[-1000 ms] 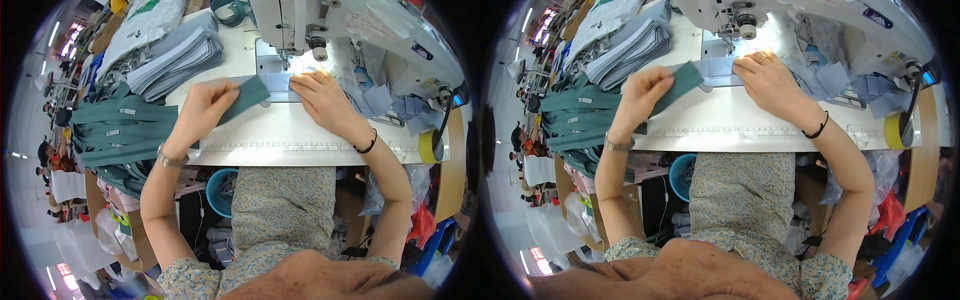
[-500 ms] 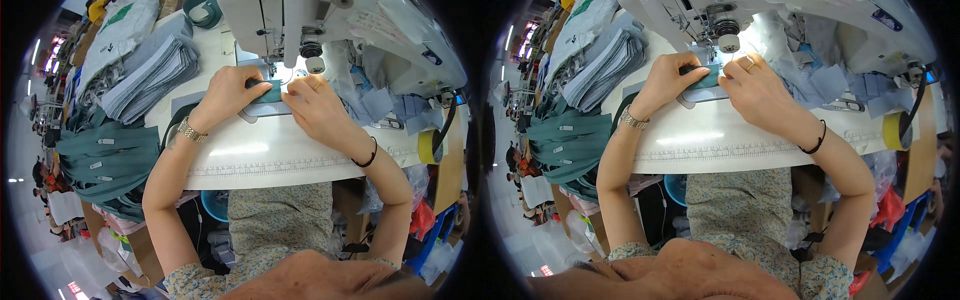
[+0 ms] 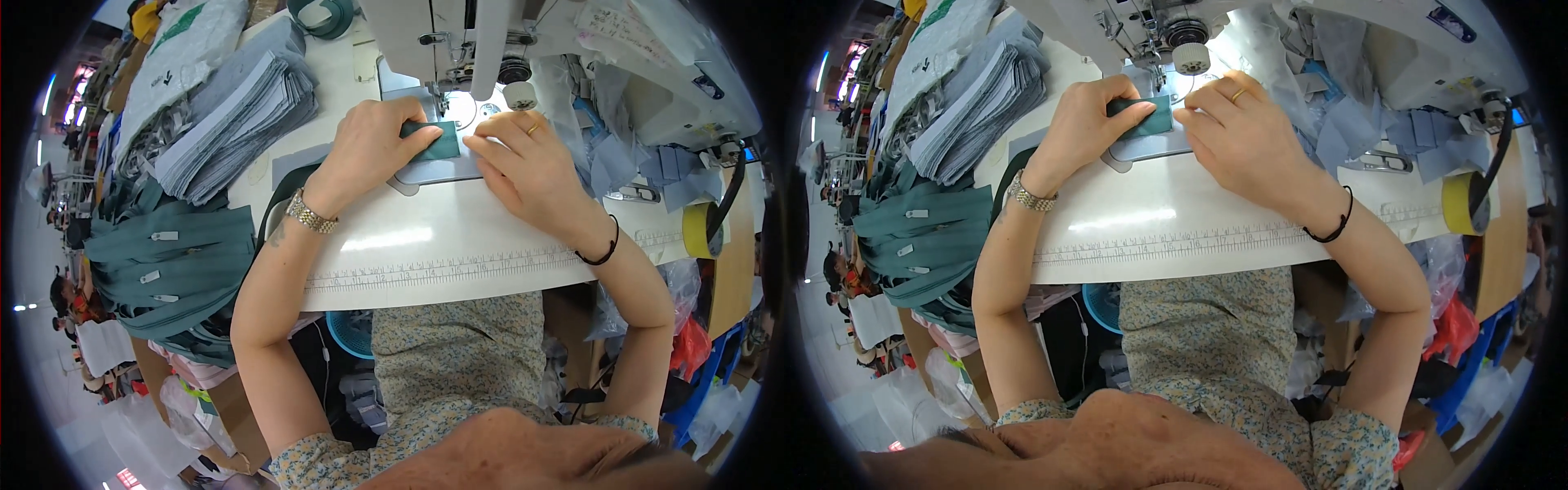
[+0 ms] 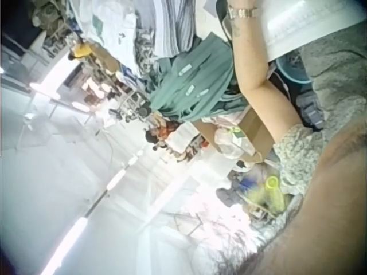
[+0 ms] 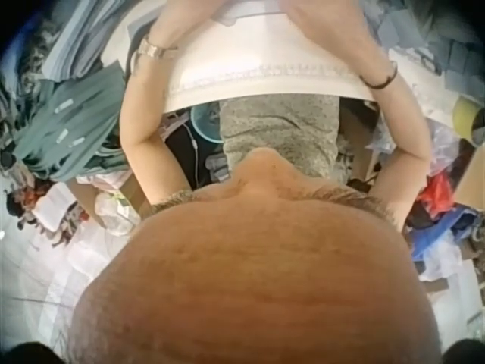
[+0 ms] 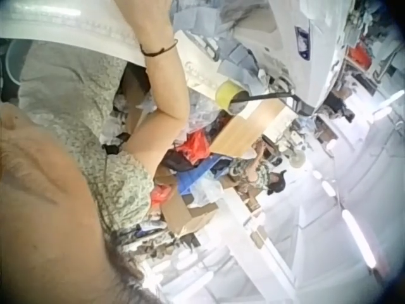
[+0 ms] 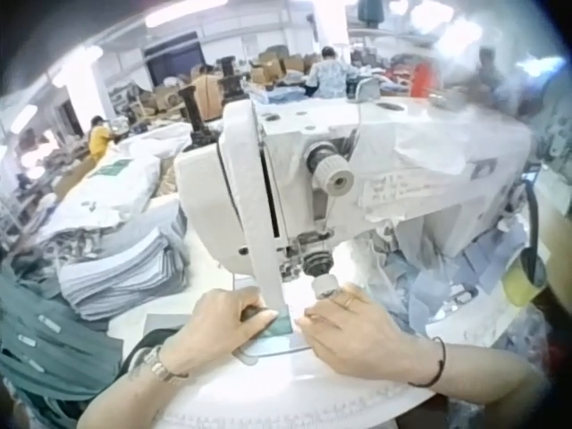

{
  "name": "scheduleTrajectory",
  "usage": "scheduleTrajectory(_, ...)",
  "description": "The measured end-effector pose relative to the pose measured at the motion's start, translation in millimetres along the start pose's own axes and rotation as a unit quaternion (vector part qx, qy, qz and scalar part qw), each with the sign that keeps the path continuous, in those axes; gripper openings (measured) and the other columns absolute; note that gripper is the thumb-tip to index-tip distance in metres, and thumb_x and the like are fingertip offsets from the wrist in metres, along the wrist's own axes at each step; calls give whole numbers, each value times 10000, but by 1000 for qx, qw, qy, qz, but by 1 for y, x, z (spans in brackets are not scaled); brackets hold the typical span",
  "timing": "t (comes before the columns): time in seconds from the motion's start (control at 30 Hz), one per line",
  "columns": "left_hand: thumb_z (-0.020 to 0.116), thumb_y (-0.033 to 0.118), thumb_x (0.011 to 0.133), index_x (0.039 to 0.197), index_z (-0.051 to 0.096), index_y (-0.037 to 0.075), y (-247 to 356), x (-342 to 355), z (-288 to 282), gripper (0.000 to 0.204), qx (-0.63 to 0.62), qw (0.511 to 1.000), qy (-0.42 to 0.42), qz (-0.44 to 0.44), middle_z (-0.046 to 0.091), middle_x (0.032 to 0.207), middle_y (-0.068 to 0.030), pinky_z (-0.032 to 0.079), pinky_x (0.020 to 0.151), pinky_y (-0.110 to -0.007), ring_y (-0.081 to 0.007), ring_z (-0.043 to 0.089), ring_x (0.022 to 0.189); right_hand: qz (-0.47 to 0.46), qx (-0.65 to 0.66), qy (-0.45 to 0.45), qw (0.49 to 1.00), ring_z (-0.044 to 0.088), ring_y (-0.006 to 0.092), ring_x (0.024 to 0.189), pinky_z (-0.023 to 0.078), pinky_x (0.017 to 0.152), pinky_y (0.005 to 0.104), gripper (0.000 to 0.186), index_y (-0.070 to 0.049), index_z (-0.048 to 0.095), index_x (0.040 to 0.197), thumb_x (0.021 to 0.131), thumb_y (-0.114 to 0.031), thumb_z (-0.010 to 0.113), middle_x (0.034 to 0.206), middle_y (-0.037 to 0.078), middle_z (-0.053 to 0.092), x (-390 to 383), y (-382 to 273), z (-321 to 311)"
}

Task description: Sewing green fabric straps onto grey material using an industrial sewing machine.

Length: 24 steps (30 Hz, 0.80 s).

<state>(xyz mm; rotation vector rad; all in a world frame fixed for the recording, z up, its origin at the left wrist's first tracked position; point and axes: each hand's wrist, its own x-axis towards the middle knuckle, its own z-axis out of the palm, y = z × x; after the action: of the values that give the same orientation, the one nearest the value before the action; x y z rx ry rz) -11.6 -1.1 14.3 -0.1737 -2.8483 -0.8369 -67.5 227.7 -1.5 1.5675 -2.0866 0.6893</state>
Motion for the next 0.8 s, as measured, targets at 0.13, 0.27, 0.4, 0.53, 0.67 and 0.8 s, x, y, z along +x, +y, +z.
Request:
scheduleTrajectory(0.13,742,264,871,831,678,-6,-1,2,1,280,5,1000,-4,5,628,635,-128,442,534,-327,-211,563,518,-20,1,-19,1000,580,217,1094,420,1053,414,259,-38,682,1029,771,-43,694,1096,37,637,6,-1,0)
scheduleTrajectory(0.27,736,246,879,826,678,-12,-1,4,0,270,7,1000,-10,10,629,638,-107,438,540,-330,-187,578,537,-35,-3,-42,998,586,220,1089,408,1069,423,247,-37,689,1062,815,-56,674,1166,32,644,3,2,2)
scheduleTrajectory(0.4,725,210,896,907,680,-26,-19,4,-15,240,-43,998,-29,23,642,651,-74,424,494,-291,-129,572,517,-34,2,-56,998,588,220,1113,404,1073,433,232,-29,700,1065,841,-71,659,1161,41,663,7,0,5)
scheduleTrajectory(0.53,678,119,922,1100,649,-40,-20,-10,-77,241,-157,947,-213,-184,659,722,-47,411,418,-214,-71,544,466,-39,15,-36,998,595,222,1103,404,1073,437,215,-19,708,1048,847,-70,650,1129,48,678,6,3,5)
scheduleTrajectory(0.67,693,134,907,1094,666,-20,-37,-52,-139,244,-139,939,-196,-244,640,694,-26,375,407,-201,-56,516,458,-33,34,-39,998,599,238,1080,416,1061,431,213,-6,708,1043,854,-70,632,1128,56,683,5,4,7)
scheduleTrajectory(0.8,705,155,904,1061,677,-5,-44,-94,-199,226,-69,926,-138,-344,613,641,-16,340,393,-195,-40,467,429,-2,59,-63,996,590,254,1094,426,1046,426,226,7,703,1054,859,-66,616,1152,66,678,2,7,8)
